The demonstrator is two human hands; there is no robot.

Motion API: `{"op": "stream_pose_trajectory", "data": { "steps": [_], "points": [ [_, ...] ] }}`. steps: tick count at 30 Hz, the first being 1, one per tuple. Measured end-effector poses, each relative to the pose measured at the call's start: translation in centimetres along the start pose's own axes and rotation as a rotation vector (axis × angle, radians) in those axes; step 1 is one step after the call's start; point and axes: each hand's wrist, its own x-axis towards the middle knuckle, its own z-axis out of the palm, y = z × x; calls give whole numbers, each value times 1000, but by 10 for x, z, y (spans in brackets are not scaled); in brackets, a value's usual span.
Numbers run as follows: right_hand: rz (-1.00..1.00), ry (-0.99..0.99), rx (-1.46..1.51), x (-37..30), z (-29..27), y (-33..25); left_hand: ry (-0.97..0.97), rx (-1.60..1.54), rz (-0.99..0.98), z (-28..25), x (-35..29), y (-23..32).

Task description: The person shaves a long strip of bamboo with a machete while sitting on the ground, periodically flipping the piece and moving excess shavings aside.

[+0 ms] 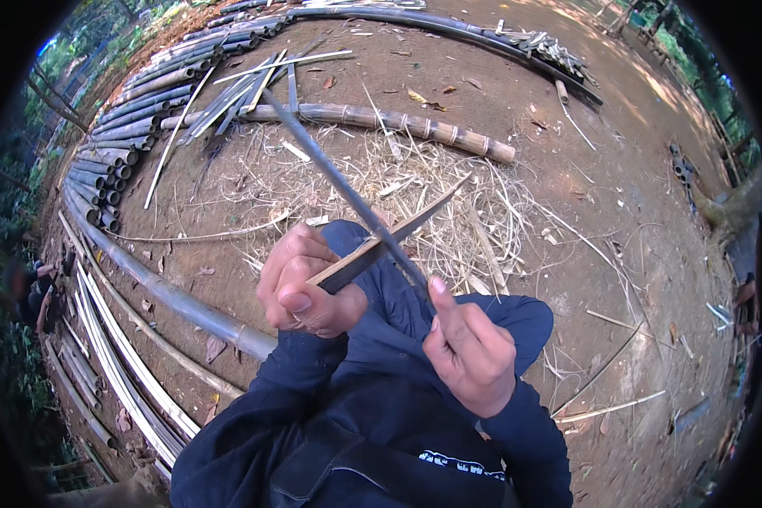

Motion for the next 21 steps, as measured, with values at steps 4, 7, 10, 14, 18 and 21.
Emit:
{"op": "stream_pose_trajectory", "data": {
  "steps": [4, 7, 10, 14, 18, 21],
  "points": [
    [63, -102, 38, 3, -3, -2, 12, -33, -95, -4, -3, -5],
    [-54, -36, 90, 1, -3, -4, -7, 118, -293, -4, -6, 6],
    [51, -64, 0, 0, 1, 20, 33, 73, -254, 4, 1, 4],
    [-33, -88, 112, 2, -1, 14, 147, 130, -255, 2, 0, 1],
    [-77, -36, 122, -5, 4, 31, 140, 82, -193, 5, 1, 1],
    [141, -98, 93, -8, 7, 43, 214, 71, -198, 8, 1, -3]
  ]
}}
